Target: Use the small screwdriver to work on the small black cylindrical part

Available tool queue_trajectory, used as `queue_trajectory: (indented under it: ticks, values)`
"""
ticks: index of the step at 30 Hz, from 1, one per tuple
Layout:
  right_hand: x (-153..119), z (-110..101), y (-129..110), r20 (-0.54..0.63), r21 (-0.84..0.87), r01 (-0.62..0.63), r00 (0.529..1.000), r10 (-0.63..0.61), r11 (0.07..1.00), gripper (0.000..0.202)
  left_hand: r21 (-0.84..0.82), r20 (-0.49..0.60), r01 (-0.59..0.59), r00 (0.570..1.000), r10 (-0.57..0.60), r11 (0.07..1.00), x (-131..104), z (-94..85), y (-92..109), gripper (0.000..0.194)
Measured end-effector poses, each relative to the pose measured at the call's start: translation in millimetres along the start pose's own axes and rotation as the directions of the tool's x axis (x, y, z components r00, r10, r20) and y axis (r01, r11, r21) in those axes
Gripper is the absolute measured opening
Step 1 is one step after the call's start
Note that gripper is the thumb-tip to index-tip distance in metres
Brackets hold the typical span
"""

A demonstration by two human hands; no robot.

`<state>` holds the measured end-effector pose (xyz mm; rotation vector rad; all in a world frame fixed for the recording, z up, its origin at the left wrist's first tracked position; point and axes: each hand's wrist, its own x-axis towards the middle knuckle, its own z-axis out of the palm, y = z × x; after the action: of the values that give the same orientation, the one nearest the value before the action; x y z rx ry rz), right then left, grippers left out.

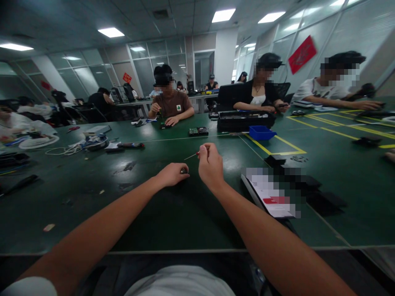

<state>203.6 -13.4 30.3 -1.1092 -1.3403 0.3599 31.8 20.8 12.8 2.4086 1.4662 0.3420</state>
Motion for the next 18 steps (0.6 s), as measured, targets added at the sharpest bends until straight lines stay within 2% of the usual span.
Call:
queue_trajectory:
  ticks: [2, 4, 9, 12, 14, 18]
  values:
    - [0.3, -0.2, 0.3, -0.001, 0.001, -0.003, 1.000, 0.003, 1.000, 0.026, -0.109, -0.046, 0.011, 0.999, -0.016, 0.994, -3.2, -5.8, -7.4, 0.020]
    - [0.5, -0.1, 0.8, 0.010, 0.005, -0.010, 1.000, 0.010, 1.000, 0.026, -0.254, -0.042, 0.048, 0.997, -0.061, 0.966, -8.0, -13.9, -17.1, 0.021]
    - [0.7, 0.6, 2.4, 0.022, 0.007, -0.006, 1.000, 0.006, 1.000, 0.026, -0.592, 0.002, 0.184, 0.974, -0.226, 0.785, -26.3, -40.3, -47.7, 0.030]
    - [0.7, 0.7, 3.1, 0.026, 0.008, -0.010, 1.000, 0.010, 1.000, 0.026, -0.739, -0.014, 0.243, 0.927, -0.374, 0.629, -39.8, -55.1, -69.0, 0.032]
    - [0.5, 0.8, 3.2, 0.033, 0.012, -0.016, 0.999, 0.016, 1.000, 0.025, -0.837, -0.036, 0.226, 0.886, -0.463, 0.499, -48.7, -63.6, -84.1, 0.031]
    - [0.1, 1.3, 3.4, 0.036, 0.015, -0.023, 0.999, 0.022, 1.000, 0.025, -0.957, -0.048, 0.149, 0.765, -0.642, 0.249, -67.6, -79.2, -114.8, 0.018]
